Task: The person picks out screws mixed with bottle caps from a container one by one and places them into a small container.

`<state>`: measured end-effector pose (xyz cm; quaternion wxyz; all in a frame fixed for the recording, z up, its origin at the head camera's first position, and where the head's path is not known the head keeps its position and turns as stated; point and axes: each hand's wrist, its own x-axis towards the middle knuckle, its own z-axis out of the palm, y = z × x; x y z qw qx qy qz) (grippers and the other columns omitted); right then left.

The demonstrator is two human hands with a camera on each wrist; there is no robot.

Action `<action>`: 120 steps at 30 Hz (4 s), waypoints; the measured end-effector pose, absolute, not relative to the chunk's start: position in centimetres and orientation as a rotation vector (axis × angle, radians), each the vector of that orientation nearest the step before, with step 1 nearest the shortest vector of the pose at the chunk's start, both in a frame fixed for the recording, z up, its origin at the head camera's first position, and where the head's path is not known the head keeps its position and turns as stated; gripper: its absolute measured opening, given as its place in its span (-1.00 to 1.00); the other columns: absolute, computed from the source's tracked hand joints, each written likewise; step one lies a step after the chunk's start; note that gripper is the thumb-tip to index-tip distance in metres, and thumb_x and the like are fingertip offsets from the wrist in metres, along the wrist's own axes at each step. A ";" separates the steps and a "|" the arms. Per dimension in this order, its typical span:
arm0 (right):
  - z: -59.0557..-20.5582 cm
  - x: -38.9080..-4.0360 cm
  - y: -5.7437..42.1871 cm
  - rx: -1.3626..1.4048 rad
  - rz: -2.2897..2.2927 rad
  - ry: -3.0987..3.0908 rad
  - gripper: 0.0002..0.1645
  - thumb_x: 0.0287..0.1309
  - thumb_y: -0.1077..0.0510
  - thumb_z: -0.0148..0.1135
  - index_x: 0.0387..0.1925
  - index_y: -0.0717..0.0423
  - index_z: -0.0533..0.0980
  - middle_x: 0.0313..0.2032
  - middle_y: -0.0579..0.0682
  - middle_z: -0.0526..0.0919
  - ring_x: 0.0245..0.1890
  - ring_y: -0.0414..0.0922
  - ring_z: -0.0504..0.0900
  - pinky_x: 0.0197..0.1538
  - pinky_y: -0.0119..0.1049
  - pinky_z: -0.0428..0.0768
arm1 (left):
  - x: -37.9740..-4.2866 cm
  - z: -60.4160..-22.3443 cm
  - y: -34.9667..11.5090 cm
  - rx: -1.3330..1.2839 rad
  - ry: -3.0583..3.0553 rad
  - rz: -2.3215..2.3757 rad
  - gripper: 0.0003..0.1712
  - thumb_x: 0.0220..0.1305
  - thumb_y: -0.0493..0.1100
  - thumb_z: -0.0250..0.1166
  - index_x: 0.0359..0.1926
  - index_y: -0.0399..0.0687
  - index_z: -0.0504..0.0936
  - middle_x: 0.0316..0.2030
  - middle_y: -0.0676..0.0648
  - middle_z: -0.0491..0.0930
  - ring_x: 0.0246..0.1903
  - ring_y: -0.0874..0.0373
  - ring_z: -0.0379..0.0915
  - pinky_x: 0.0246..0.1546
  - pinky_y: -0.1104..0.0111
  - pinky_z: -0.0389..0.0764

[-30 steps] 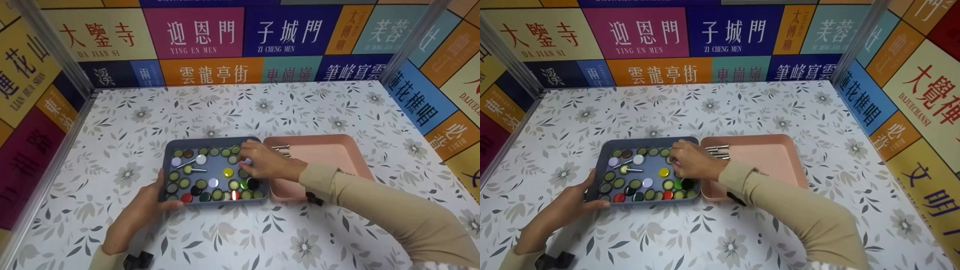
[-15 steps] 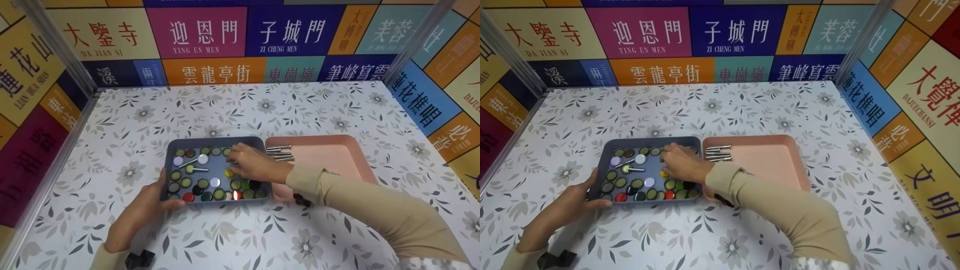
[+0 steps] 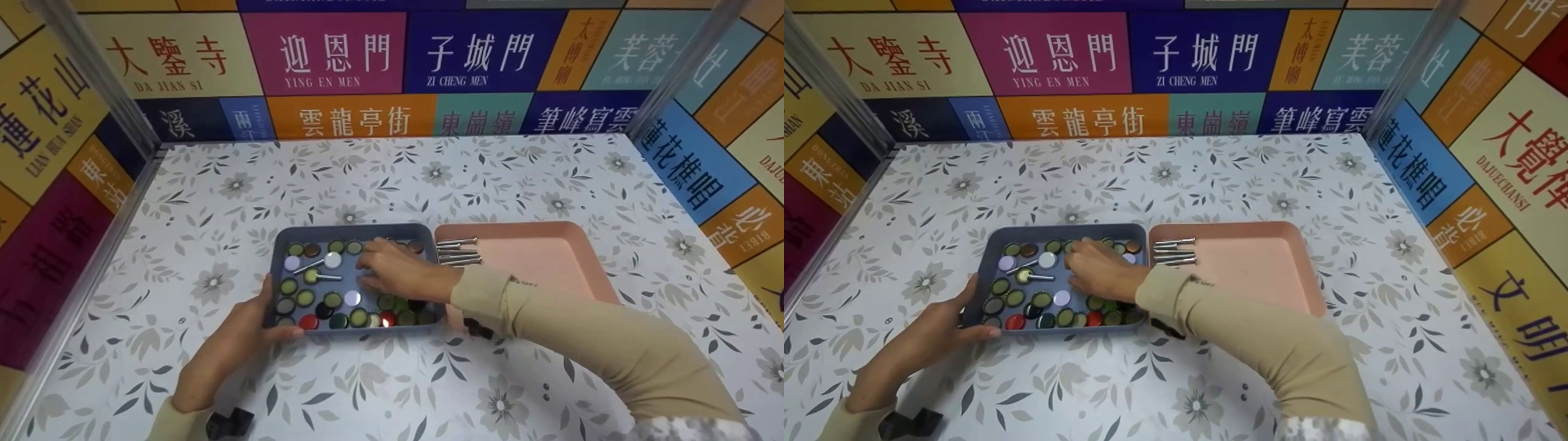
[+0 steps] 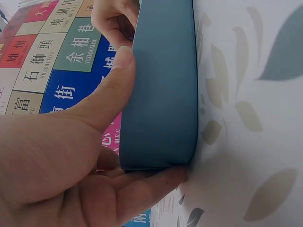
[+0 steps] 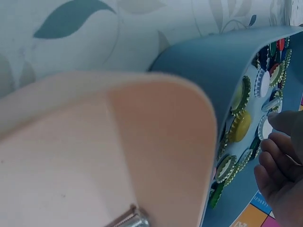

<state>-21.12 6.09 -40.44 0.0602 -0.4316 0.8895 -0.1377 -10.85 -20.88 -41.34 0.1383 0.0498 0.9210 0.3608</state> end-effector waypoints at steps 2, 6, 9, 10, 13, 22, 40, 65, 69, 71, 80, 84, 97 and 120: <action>-40.4 -21.1 5.8 -1.317 -0.419 2.689 -0.71 0.30 0.10 0.30 -0.06 0.22 0.66 -0.09 0.12 0.67 -0.07 0.03 0.58 0.04 -0.14 0.63 | -10.9 -41.4 -20.9 0.134 2.660 1.045 0.37 0.10 0.08 0.50 0.54 -0.41 -0.27 0.30 -0.46 0.42 0.32 -0.31 0.37 0.46 -0.12 0.22; -40.3 -21.1 5.2 -1.331 -0.416 2.688 -0.70 0.30 0.13 0.30 -0.05 0.25 0.66 -0.10 0.14 0.67 -0.06 0.04 0.59 0.05 -0.14 0.64 | -10.8 -41.4 -20.9 0.120 2.650 1.041 0.38 0.10 0.09 0.49 0.54 -0.40 -0.28 0.33 -0.47 0.38 0.34 -0.32 0.34 0.47 -0.12 0.19; -40.2 -21.1 4.7 -1.327 -0.412 2.688 -0.69 0.29 0.14 0.31 -0.04 0.27 0.65 -0.09 0.14 0.65 -0.06 0.04 0.59 0.06 -0.14 0.64 | -10.8 -41.3 -20.8 0.125 2.647 1.046 0.37 0.10 0.07 0.50 0.54 -0.40 -0.27 0.33 -0.47 0.38 0.35 -0.32 0.33 0.47 -0.12 0.19; -40.2 -21.1 4.6 -1.326 -0.409 2.686 -0.69 0.29 0.13 0.31 -0.04 0.26 0.65 -0.09 0.14 0.65 -0.06 0.04 0.58 0.06 -0.14 0.64 | -10.8 -41.3 -20.8 0.132 2.650 1.047 0.37 0.10 0.07 0.50 0.54 -0.41 -0.27 0.32 -0.47 0.39 0.33 -0.31 0.35 0.46 -0.12 0.21; -40.2 -21.0 4.1 -1.335 -0.390 2.680 -0.68 0.28 0.13 0.32 -0.03 0.26 0.65 -0.07 0.14 0.66 -0.06 0.04 0.59 0.06 -0.16 0.64 | -10.8 -41.4 -20.8 0.138 2.657 1.053 0.36 0.09 0.06 0.50 0.53 -0.42 -0.25 0.30 -0.47 0.42 0.31 -0.31 0.39 0.45 -0.12 0.25; -40.5 -20.9 2.7 -1.415 -0.274 2.688 -0.70 0.30 0.09 0.30 -0.07 0.23 0.66 -0.11 0.09 0.66 -0.09 -0.01 0.60 0.02 -0.22 0.65 | -10.8 -41.5 -20.9 0.157 2.663 1.074 0.37 0.08 0.07 0.50 0.54 -0.42 -0.25 0.24 -0.45 0.49 0.24 -0.27 0.47 0.41 -0.10 0.32; -41.1 -21.0 1.0 -1.473 -0.160 2.708 -0.77 0.31 0.10 0.28 -0.20 0.21 0.67 -0.18 0.08 0.64 -0.17 -0.02 0.61 -0.07 -0.20 0.65 | -10.4 -41.7 -21.1 0.154 2.637 1.122 0.38 0.09 0.07 0.50 0.56 -0.32 -0.29 0.23 -0.43 0.51 0.23 -0.26 0.49 0.41 -0.11 0.32; -40.8 -21.1 0.2 -1.385 -0.233 2.697 -0.79 0.19 0.35 0.20 -0.50 0.21 0.68 -0.41 0.09 0.74 -0.43 -0.07 0.74 -0.44 -0.35 0.67 | -10.6 -41.3 -21.0 0.163 2.658 1.084 0.36 0.10 0.05 0.50 0.54 -0.41 -0.26 0.20 -0.44 0.53 0.19 -0.22 0.52 0.38 -0.09 0.36; -40.9 -21.0 0.0 -1.372 -0.230 2.708 -0.79 0.14 0.37 0.20 -0.55 0.19 0.67 -0.46 0.07 0.75 -0.47 -0.09 0.71 -0.48 -0.34 0.64 | -10.7 -41.4 -21.0 0.146 2.649 1.077 0.37 0.10 0.06 0.51 0.55 -0.40 -0.26 0.21 -0.43 0.53 0.20 -0.21 0.51 0.38 -0.09 0.36; -41.0 -21.0 -0.1 -1.371 -0.236 2.710 -0.78 0.11 0.38 0.19 -0.57 0.18 0.66 -0.49 0.05 0.74 -0.51 -0.11 0.68 -0.50 -0.35 0.62 | -10.8 -41.5 -21.0 0.138 2.645 1.079 0.37 0.10 0.08 0.50 0.55 -0.40 -0.26 0.22 -0.43 0.51 0.21 -0.20 0.50 0.39 -0.08 0.35; -41.2 -21.2 -0.3 -1.378 -0.257 2.713 -0.76 0.03 0.43 0.17 -0.61 0.17 0.64 -0.56 0.03 0.73 -0.60 -0.18 0.58 -0.58 -0.41 0.54 | -10.8 -41.5 -21.0 0.150 2.655 1.074 0.36 0.10 0.08 0.50 0.54 -0.44 -0.24 0.21 -0.45 0.52 0.20 -0.21 0.51 0.38 -0.07 0.36; -41.3 -21.3 -0.4 -1.420 -0.217 2.738 -0.76 0.00 0.45 0.17 -0.61 0.18 0.65 -0.55 0.04 0.74 -0.58 -0.15 0.62 -0.54 -0.34 0.60 | -10.7 -41.5 -21.0 0.154 2.665 1.069 0.36 0.09 0.09 0.50 0.52 -0.48 -0.22 0.18 -0.47 0.53 0.17 -0.21 0.52 0.37 -0.08 0.37; -40.9 -21.4 -0.1 -1.404 -0.242 2.702 -0.77 0.05 0.46 0.17 -0.51 0.17 0.67 -0.50 0.04 0.75 -0.50 -0.13 0.70 -0.52 -0.41 0.60 | -10.7 -41.4 -21.0 0.161 2.665 1.067 0.37 0.07 0.09 0.51 0.53 -0.45 -0.23 0.20 -0.46 0.52 0.20 -0.24 0.50 0.38 -0.09 0.35; -40.6 -21.7 2.5 -1.506 -0.211 2.815 -0.88 0.25 0.33 0.19 -0.35 0.24 0.64 -0.28 0.10 0.69 -0.25 0.03 0.65 -0.15 -0.17 0.67 | -10.7 -41.4 -20.8 0.098 2.637 1.035 0.38 0.09 0.11 0.50 0.55 -0.37 -0.26 0.29 -0.44 0.44 0.30 -0.26 0.41 0.45 -0.10 0.25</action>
